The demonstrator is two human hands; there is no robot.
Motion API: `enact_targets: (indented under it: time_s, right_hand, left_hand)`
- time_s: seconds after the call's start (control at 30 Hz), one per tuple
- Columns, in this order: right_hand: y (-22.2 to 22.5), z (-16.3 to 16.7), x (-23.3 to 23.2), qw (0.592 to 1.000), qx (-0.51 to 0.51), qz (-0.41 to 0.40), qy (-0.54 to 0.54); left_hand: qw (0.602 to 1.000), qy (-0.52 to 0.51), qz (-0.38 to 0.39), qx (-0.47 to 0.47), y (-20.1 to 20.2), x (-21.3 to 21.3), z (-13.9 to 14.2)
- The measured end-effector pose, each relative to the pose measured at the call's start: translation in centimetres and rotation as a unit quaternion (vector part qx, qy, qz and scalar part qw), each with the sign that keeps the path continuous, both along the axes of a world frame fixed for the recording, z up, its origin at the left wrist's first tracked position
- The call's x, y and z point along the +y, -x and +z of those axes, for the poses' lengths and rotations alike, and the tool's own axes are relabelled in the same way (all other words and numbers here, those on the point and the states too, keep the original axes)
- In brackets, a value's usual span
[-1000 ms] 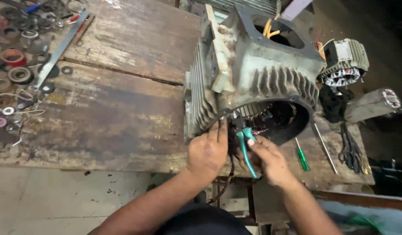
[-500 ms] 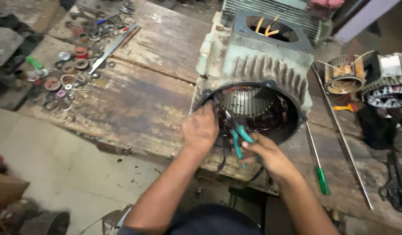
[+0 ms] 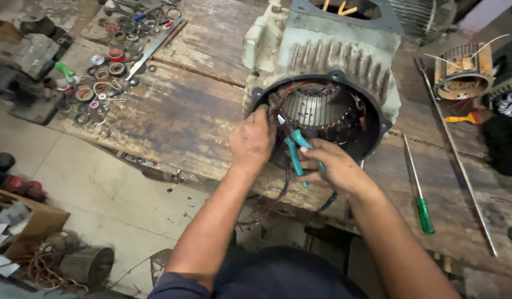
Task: The person removes burnt copper windings and lead wires from the stator of an electric motor on a workbench. They use pliers and a screwdriver to pry, pull, and cut old wiring out of the motor housing, working the wires loose one at a time and setting them aside.
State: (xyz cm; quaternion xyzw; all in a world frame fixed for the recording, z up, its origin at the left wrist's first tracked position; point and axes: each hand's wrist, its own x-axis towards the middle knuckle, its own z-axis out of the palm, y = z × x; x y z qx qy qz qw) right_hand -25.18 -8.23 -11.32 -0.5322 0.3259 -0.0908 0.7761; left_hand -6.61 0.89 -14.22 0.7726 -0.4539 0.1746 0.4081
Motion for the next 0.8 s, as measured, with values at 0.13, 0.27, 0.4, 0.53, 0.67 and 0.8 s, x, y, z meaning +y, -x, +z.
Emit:
enact_targets:
  time_s: [0.13,0.27,0.4,0.53,0.67,0.8]
  right_hand:
    - [-0.6,0.7,0.3,0.997,-0.002,-0.047,-0.060]
    - [-1.7,1.3,0.3,0.995,-0.018,-0.042,-0.091]
    - [-2.1,2.2,0.2,0.996,0.008,-0.043,-0.076]
    - [-2.3,4.0,-0.8,0.992,0.090,-0.079,-0.036]
    - [-2.7,5.3,-2.0,0.990,0.135,-0.033,-0.003]
    - [-3.0,4.9,-1.4,0.993,0.108,-0.023,-0.050]
  left_hand:
    - [0.999,-0.007,-0.031,0.018,-0.5,0.1,0.0]
    - [0.998,-0.001,-0.060,0.011,-1.2,0.7,0.0]
    - [0.995,0.019,-0.093,0.009,-1.8,1.0,0.2]
    - [0.996,0.024,-0.081,0.005,-2.0,0.9,0.3]
    - [0.996,0.016,-0.083,0.004,-2.1,0.9,0.2]
    - [0.995,0.019,-0.102,0.005,-2.2,1.0,0.1]
